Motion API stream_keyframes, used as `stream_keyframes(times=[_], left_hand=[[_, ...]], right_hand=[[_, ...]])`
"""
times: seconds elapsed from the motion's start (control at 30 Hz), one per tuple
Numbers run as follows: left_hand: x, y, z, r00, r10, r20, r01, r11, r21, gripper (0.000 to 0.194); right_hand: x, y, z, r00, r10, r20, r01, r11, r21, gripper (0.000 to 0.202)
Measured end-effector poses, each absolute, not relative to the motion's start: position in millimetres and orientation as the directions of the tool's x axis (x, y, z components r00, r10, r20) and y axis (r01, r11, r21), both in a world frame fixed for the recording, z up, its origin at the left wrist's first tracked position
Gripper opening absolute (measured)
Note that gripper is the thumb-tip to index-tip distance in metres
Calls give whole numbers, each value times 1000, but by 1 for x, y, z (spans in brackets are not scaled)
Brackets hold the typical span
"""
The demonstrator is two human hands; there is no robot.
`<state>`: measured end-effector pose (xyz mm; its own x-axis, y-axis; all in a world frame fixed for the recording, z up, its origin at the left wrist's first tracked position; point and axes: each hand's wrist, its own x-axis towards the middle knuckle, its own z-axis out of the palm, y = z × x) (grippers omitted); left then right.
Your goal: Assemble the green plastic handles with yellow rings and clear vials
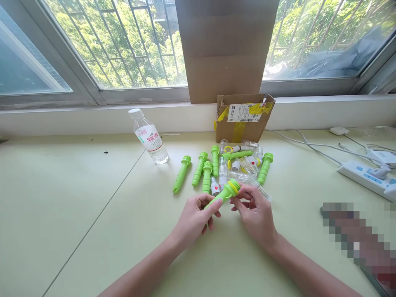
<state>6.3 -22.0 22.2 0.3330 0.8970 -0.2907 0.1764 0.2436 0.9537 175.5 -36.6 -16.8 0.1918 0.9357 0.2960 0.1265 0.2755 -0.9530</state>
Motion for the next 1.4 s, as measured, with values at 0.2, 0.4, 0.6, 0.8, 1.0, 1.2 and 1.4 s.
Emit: stream_keyframes(times=[0.2, 0.4, 0.6, 0.8, 1.0, 1.2, 1.4], left_hand=[[9, -27, 26, 177, 983, 39, 338, -98, 936, 28], [10, -30, 30, 176, 978, -116, 238, 72, 969, 29], [8, -28, 32, 252, 942, -224, 155, 189, 970, 34], [6, -23, 29, 333, 897, -292, 103, 273, 957, 38], [6, -20, 30, 324, 912, -253, 168, 208, 964, 37], [11, -26, 31, 251, 945, -211, 161, 174, 971, 35], [10, -27, 27, 294, 920, -259, 146, 225, 963, 35]], right_hand=[[175, -39, -17, 222, 900, 376, 176, 342, -923, 10], [175, -40, -18, 194, 885, 423, 257, 370, -893, 14], [174, -41, -15, 197, 882, 428, 289, 365, -885, 11], [176, -39, -15, 187, 890, 415, 263, 361, -894, 8], [177, -37, -16, 190, 880, 435, 308, 368, -878, 7], [176, -37, -15, 170, 866, 470, 338, 396, -853, 8], [176, -38, -16, 168, 877, 450, 326, 382, -865, 8]])
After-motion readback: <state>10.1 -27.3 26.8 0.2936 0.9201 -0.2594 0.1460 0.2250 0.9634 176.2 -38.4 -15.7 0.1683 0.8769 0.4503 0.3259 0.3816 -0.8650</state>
